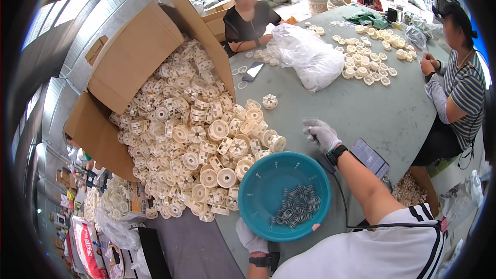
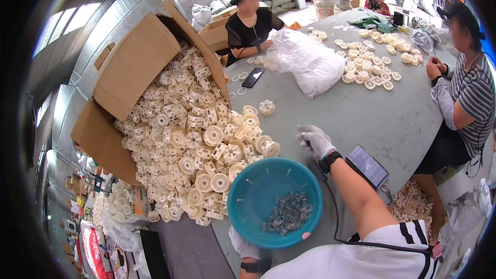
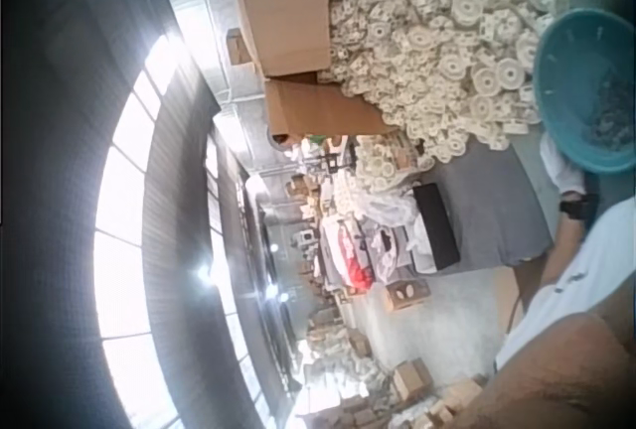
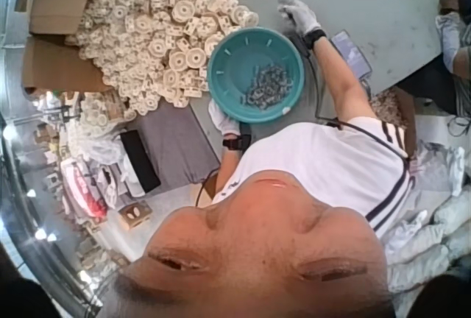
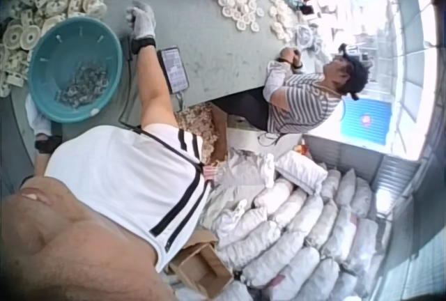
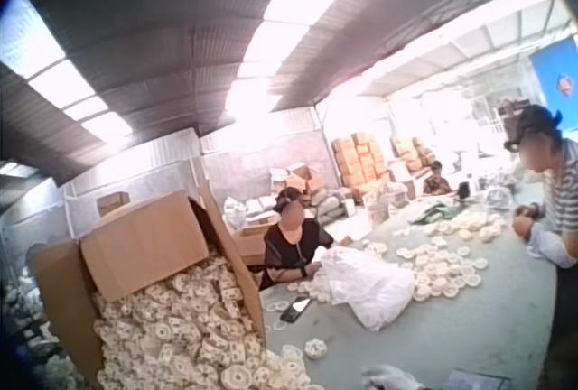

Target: The person picks up a plastic component from a pile, retrieves a metal spring from a basin, and inserts the spring into the component by hand. They then place the assembled unit onto the table and repeat the process.

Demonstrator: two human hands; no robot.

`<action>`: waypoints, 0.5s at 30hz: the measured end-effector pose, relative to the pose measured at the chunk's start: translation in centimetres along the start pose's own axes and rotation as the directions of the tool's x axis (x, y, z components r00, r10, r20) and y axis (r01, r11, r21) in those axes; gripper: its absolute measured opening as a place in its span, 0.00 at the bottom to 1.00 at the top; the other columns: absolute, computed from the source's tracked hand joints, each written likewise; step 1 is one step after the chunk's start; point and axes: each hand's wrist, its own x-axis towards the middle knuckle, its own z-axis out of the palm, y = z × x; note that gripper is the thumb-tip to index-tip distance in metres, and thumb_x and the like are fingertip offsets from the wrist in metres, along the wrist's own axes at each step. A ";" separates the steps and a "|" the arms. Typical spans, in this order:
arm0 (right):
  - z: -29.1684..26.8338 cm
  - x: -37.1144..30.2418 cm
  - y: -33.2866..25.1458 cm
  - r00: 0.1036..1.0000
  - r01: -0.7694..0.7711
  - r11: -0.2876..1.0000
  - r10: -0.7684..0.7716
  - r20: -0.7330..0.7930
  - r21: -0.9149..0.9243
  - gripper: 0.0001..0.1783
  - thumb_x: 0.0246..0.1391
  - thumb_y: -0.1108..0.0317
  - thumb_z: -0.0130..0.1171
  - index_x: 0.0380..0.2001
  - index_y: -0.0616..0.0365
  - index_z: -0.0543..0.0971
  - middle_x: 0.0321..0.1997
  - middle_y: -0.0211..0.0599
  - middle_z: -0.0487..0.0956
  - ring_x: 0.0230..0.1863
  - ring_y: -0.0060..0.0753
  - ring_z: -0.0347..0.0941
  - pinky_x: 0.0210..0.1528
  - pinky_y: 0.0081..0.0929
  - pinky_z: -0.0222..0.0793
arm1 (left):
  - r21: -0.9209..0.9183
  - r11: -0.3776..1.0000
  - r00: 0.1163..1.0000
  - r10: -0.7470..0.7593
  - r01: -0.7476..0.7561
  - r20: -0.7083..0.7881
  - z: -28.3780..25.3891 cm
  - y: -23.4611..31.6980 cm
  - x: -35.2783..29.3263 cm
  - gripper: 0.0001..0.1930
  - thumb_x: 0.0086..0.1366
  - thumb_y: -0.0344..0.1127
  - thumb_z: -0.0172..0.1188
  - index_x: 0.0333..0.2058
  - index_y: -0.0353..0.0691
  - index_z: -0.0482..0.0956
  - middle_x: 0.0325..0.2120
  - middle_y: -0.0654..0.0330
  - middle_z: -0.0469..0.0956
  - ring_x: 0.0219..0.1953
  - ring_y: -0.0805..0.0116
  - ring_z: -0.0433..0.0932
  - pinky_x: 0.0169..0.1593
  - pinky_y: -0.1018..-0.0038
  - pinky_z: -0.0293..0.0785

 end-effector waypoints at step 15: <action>-1.3 0.4 1.9 0.993 -0.118 0.989 0.117 0.016 0.089 0.23 0.58 0.80 0.46 0.58 0.69 0.69 0.36 0.36 0.75 0.26 0.18 0.69 0.23 0.14 0.66 | 0.026 0.998 0.998 0.061 -0.060 -0.026 0.1 0.0 1.0 0.07 0.51 0.36 0.67 0.27 0.43 0.78 0.24 0.56 0.78 0.30 0.51 0.78 0.32 0.60 0.71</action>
